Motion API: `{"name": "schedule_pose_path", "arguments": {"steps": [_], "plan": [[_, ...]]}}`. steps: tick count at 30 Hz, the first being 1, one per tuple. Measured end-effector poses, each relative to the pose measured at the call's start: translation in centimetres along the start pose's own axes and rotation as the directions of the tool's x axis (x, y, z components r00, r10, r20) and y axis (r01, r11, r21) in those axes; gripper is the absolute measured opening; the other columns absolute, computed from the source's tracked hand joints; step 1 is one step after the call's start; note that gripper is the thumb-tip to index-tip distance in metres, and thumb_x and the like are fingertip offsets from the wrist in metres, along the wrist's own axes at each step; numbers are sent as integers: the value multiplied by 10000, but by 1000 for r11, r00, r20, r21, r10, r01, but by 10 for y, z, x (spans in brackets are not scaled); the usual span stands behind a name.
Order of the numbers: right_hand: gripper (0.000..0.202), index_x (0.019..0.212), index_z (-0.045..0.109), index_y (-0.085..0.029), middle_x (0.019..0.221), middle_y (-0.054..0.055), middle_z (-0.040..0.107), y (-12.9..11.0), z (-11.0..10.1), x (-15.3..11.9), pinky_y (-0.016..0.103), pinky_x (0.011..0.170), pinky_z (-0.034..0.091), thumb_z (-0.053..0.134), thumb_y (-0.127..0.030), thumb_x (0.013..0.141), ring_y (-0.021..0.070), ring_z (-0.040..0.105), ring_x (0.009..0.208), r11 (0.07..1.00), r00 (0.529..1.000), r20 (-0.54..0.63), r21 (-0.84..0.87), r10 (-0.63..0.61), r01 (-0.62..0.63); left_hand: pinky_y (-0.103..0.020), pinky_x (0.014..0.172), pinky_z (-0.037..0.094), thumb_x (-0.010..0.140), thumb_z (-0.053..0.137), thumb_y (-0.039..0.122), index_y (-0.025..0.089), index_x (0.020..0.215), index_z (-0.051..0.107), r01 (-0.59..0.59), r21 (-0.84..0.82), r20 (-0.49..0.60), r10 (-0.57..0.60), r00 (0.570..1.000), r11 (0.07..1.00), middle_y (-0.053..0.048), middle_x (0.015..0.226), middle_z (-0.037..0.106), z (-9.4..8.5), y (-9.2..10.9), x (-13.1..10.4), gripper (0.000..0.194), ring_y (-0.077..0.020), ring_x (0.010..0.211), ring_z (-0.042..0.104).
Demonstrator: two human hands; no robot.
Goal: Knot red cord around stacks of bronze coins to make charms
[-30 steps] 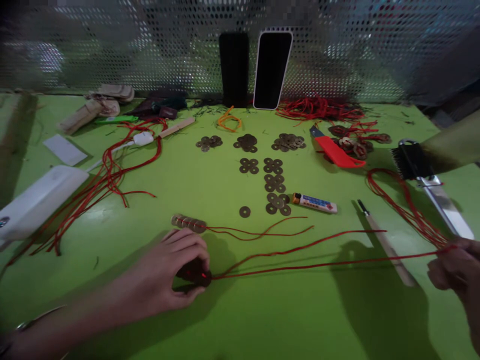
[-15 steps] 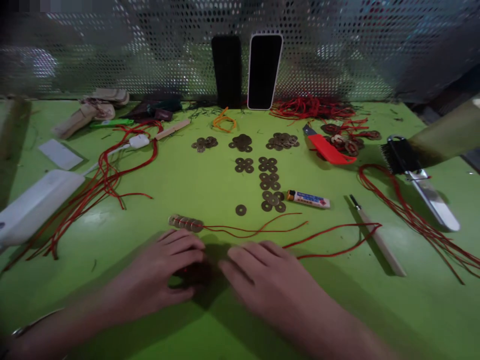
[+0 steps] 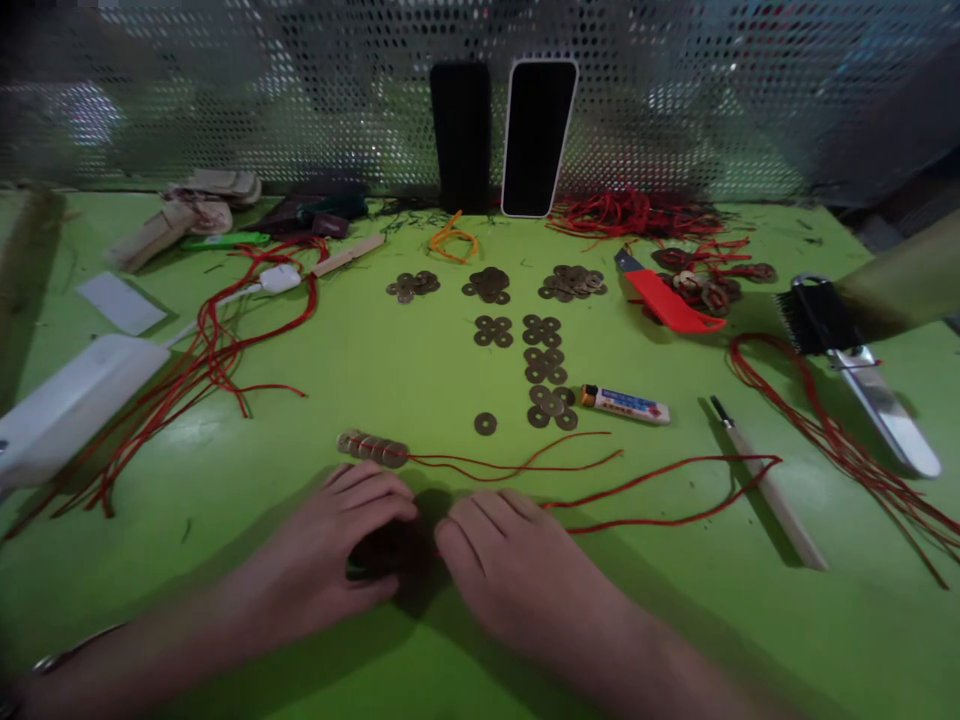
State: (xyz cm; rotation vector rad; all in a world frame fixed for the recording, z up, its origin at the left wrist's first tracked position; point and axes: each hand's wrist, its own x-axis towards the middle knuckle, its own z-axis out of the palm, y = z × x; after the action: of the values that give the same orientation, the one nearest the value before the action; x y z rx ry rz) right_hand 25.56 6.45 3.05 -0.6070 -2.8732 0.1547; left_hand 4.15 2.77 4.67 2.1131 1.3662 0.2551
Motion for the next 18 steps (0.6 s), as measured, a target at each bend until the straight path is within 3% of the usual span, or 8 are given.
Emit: {"name": "schedule_pose_path", "arguments": {"steps": [7,11,18], "plan": [[212,838,492,-204,576,-45,558,-4,2,-2,271,399,173,376,-30,804,118,458,385,982,984,95,100,152,-161,-387,737,422,731,685,203,203,898,585,29,-11,-36,-30,999,1000,-21,891,626,4,-1,2,195,-239,854,528],[170,945,556,-192,610,-30,616,-3,5,-5,257,414,235,386,-205,943,128,528,425,963,982,35,195,185,-188,-372,724,425,744,713,201,204,853,582,28,-17,-11,-28,1000,999,-7,865,635,4,0,2,170,-229,835,547],[329,978,615,-170,679,-5,676,2,2,-8,263,433,352,337,-345,1008,142,596,473,936,974,-36,286,225,-205,-369,726,441,780,720,301,212,970,585,0,-5,-53,0,999,1000,-9,911,638,7,-1,0,249,-228,848,564]]}}
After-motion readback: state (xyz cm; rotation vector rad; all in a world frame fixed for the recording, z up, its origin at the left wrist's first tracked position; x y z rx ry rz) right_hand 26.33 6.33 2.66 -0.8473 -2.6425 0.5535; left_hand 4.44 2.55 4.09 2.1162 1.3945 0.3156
